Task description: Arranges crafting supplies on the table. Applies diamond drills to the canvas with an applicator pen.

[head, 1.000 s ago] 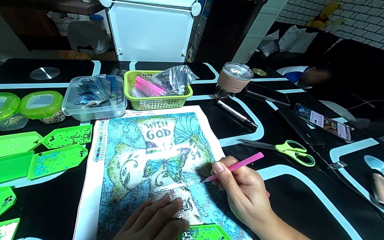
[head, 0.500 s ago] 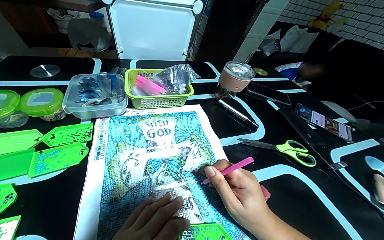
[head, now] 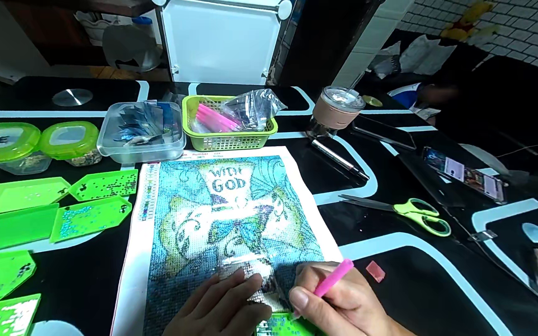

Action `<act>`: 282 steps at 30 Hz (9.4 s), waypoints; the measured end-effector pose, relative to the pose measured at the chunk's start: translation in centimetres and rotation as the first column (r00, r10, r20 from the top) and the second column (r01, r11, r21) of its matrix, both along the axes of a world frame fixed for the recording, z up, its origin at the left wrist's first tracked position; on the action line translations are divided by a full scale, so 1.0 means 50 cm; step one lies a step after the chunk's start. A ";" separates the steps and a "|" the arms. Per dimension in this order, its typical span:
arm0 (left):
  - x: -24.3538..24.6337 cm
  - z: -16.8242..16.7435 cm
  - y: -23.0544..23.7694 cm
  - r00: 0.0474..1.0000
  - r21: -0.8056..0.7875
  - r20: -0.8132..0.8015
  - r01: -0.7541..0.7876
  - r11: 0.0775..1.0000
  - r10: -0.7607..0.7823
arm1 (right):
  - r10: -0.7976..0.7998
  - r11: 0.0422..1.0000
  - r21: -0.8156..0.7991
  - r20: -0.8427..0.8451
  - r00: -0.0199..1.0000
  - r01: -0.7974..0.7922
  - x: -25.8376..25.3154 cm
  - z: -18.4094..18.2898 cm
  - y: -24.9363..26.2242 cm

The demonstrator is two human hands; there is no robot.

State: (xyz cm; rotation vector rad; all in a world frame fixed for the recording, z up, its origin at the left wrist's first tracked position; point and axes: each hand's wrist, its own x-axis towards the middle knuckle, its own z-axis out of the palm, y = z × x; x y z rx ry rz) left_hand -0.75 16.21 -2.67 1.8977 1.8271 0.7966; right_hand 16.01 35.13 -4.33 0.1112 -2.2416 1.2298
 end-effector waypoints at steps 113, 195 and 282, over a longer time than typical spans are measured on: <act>-0.005 0.008 0.003 0.999 -0.041 0.029 0.040 0.998 -0.039 | -0.413 0.898 -0.150 0.028 0.910 0.413 0.002 -0.019 0.041; -0.005 0.005 0.001 0.999 -0.024 0.019 0.030 0.999 -0.029 | -0.480 0.852 -0.213 0.043 0.876 0.477 0.003 -0.015 0.030; -0.005 0.001 -0.001 1.000 -0.014 0.010 0.024 1.000 -0.024 | -0.396 0.918 -0.002 -0.005 0.918 0.396 0.009 -0.007 0.033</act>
